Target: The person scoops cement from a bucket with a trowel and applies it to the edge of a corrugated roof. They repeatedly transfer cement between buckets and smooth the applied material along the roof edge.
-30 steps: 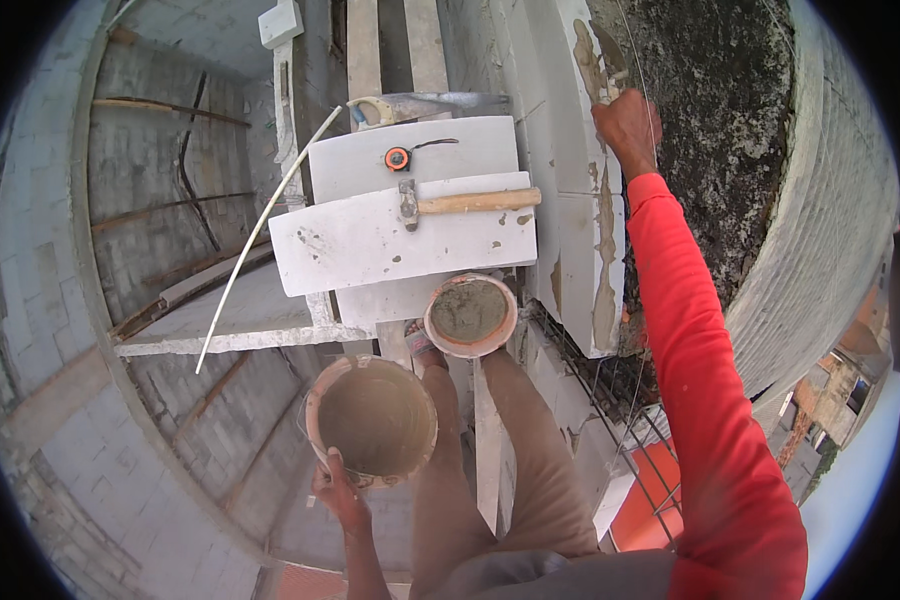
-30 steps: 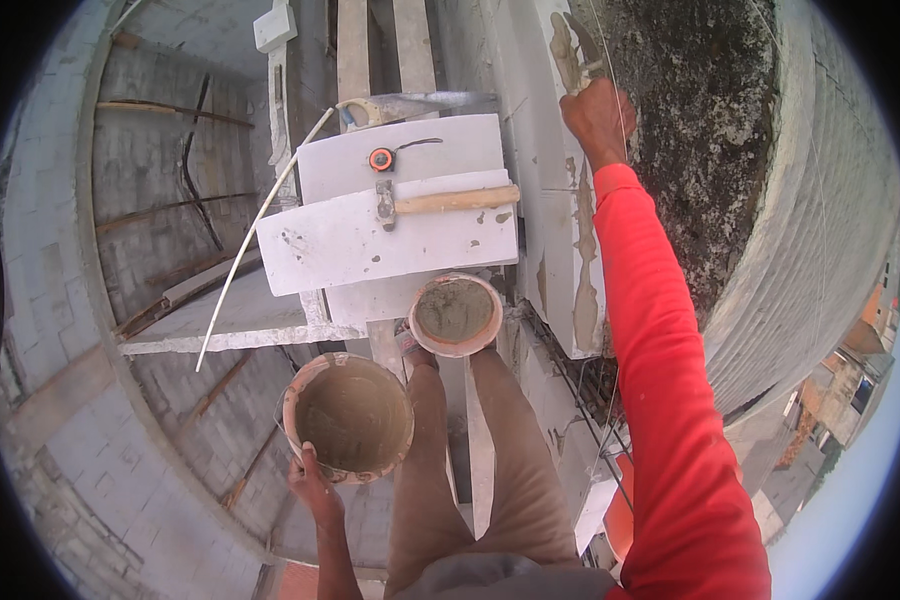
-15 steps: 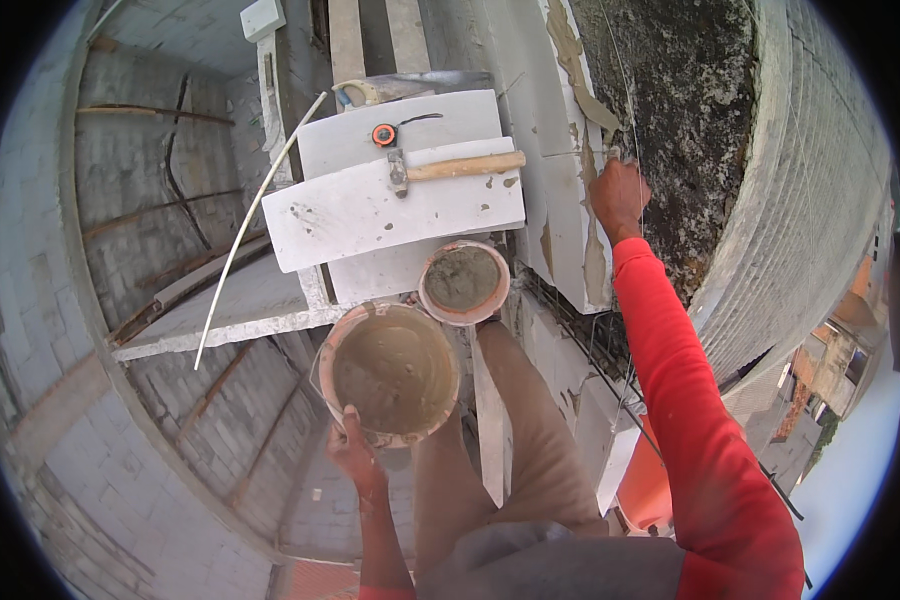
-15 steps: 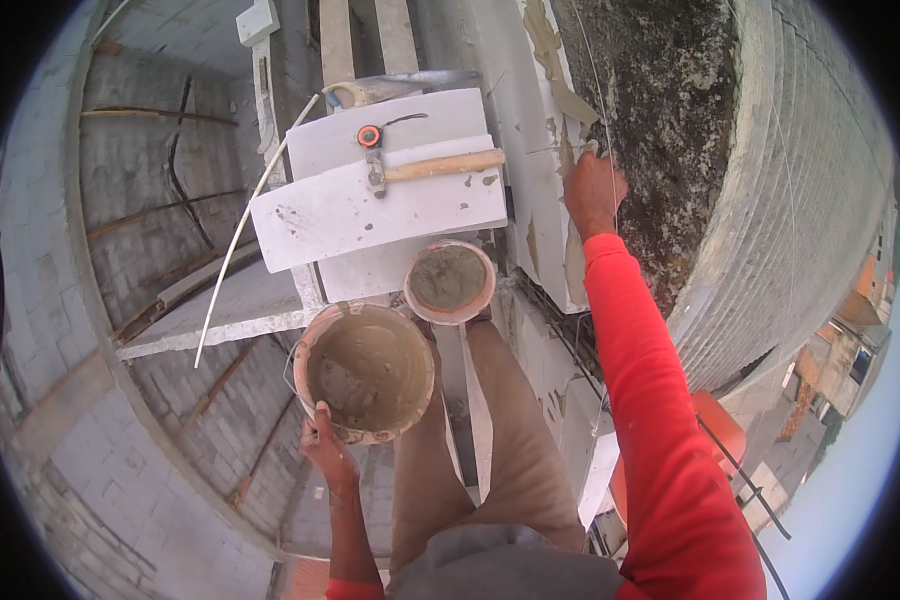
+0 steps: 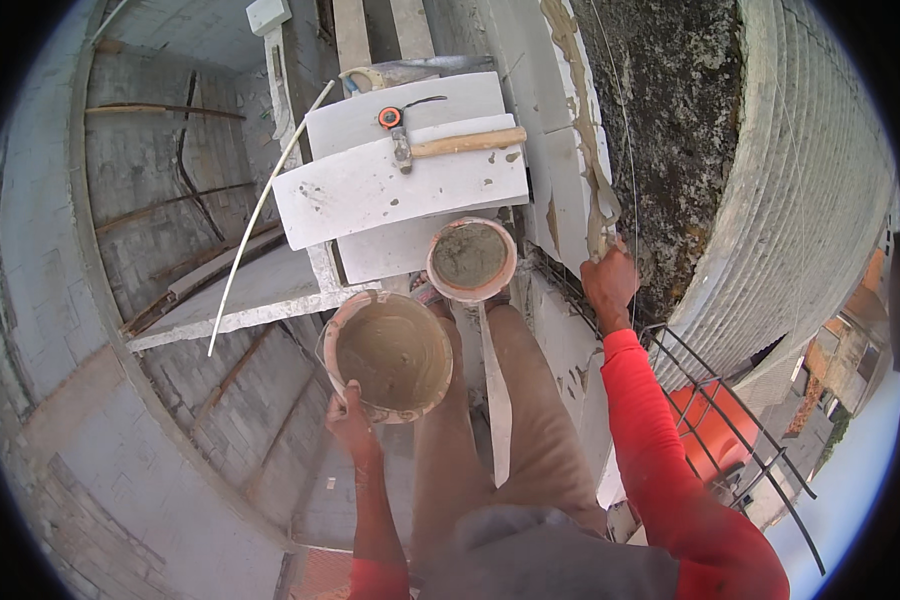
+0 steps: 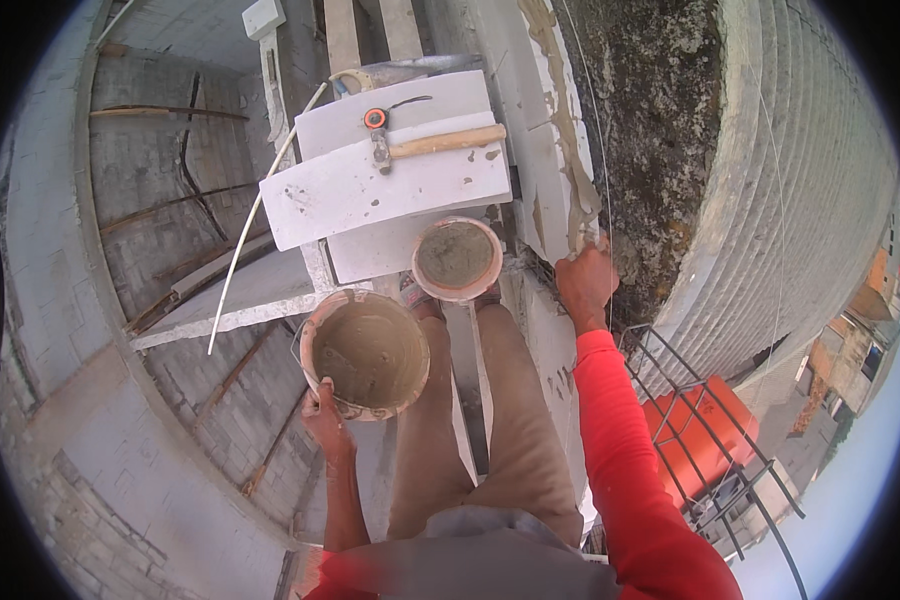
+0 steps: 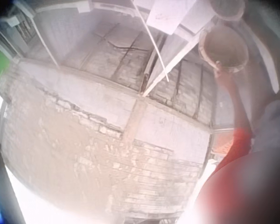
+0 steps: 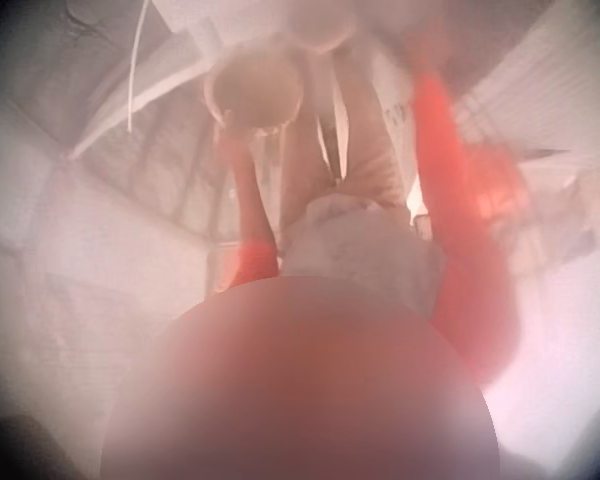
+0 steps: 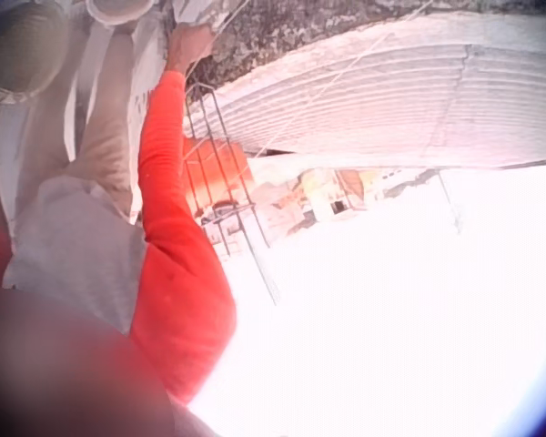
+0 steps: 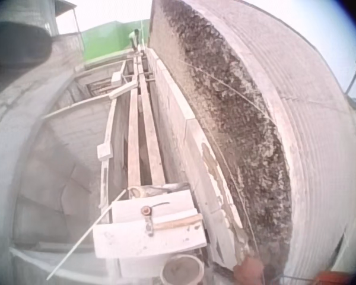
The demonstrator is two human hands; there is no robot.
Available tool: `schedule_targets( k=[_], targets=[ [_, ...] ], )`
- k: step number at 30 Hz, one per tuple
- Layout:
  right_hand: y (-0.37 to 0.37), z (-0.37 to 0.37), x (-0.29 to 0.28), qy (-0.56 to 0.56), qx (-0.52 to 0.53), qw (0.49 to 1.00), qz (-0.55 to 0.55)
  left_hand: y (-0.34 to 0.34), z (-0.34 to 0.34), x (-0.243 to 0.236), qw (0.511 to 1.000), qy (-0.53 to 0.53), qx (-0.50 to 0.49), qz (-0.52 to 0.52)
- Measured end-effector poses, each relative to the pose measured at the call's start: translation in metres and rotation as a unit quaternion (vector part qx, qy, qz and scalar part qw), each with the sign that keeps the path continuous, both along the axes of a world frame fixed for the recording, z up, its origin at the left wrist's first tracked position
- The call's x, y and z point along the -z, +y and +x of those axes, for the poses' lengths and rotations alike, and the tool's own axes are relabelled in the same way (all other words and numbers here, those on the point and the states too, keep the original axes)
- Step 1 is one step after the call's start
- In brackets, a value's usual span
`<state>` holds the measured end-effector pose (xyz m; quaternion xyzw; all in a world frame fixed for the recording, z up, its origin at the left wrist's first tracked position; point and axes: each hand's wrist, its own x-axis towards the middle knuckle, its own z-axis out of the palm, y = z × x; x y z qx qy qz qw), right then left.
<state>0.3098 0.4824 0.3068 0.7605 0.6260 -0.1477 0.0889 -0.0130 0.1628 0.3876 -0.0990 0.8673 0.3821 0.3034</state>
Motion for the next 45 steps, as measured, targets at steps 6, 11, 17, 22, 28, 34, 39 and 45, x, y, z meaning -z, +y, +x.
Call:
schedule_targets(
  k=[6, 11, 17, 22, 28, 34, 39, 45],
  targets=[
    [-0.060, -0.002, -0.023, 0.167, -0.066, 0.984, -0.007, -0.013, -0.003, 0.037, 0.997, -0.039, 0.066, 0.022],
    [-0.121, -0.061, -0.033, 0.223, -0.165, 0.930, -0.239, -0.033, -0.005, 0.097, 0.998, -0.014, 0.046, -0.035],
    [-0.156, -0.167, 0.025, 0.223, -0.252, 0.862, -0.380, -0.055, -0.023, 0.219, 0.965, -0.136, -0.182, 0.127],
    [-0.154, -0.256, 0.119, 0.174, -0.309, 0.855, -0.380, -0.038, -0.031, 0.320, 0.924, -0.176, -0.238, 0.240],
    [-0.136, -0.279, 0.186, 0.149, -0.275, 0.873, -0.375, -0.041, -0.003, 0.412, 0.881, -0.296, -0.285, 0.232],
    [-0.024, -0.201, 0.156, 0.169, -0.295, 0.941, -0.008, -0.046, 0.001, 0.399, 0.922, -0.321, -0.211, 0.050],
    [0.124, -0.183, 0.169, -0.011, -0.438, 0.897, 0.062, -0.022, -0.069, 0.361, 0.975, -0.117, -0.188, 0.031],
    [0.189, -0.194, 0.165, -0.016, -0.505, 0.862, -0.044, 0.068, -0.195, 0.337, 0.998, 0.041, -0.049, 0.010]
  ],
)
